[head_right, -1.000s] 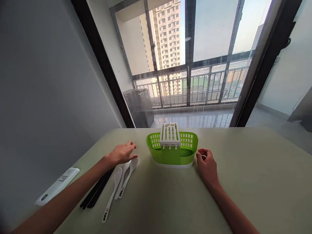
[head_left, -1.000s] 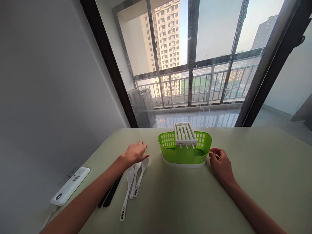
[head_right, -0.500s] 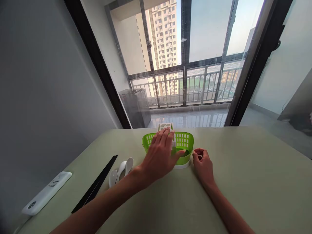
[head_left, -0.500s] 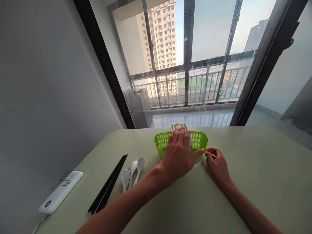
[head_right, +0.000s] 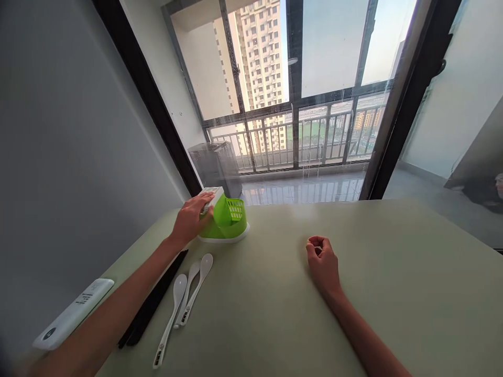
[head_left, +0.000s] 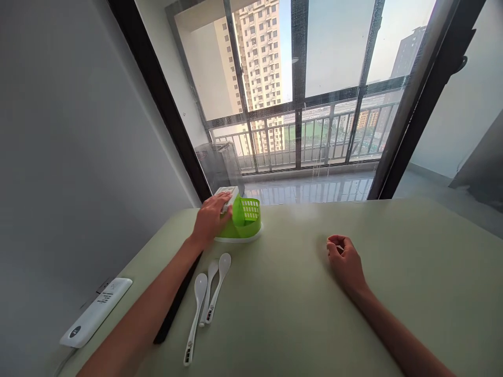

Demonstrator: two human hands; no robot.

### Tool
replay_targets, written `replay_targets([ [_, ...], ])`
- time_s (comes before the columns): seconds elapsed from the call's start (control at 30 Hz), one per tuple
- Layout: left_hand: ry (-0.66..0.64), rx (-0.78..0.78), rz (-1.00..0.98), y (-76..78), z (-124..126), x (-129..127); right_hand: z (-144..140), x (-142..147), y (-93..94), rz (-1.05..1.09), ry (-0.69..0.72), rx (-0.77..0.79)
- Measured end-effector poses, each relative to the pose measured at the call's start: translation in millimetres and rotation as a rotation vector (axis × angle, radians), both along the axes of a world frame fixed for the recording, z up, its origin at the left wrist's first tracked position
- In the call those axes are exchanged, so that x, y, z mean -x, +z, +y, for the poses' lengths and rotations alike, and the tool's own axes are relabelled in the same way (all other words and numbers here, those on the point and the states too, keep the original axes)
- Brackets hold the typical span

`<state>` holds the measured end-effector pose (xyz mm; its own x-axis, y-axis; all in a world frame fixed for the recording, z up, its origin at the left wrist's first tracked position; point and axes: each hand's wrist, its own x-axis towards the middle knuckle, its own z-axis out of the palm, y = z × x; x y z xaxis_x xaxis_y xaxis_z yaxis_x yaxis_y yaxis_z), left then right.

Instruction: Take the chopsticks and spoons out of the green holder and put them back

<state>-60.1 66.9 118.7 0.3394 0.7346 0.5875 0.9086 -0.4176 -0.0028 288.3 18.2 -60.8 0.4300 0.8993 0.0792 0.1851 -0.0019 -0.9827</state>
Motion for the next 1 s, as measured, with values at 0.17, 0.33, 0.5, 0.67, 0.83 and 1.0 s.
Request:
replay_targets([
  [0.17, 0.114, 0.044, 0.016, 7.8, -3, 50, 0, -1, -2.1, -0.014, 0.010, 0.005],
  [0.33, 0.110, -0.080, -0.005, -1.0, -39, 40, -1, -3, -5.1, -0.052, 0.018, 0.014],
  [0.5, -0.084, -0.015, -0.172, -37.0, -114, -25, -3, -3, -6.3, -0.079, 0.032, 0.014],
  [0.67, -0.138, 0.541, -0.339, -86.7, -187, -71, -17, -4, -3.4, -0.071, 0.091, -0.016],
  [0.83, -0.071, 0.823, -0.521, -120.5, -226, -67, -42, -7, -3.4, -0.040, 0.231, -0.024],
  [1.0, -0.020, 0.858, -0.674, -125.0, -242, -54, -71, -8, 0.8, -0.044, 0.327, 0.004],
])
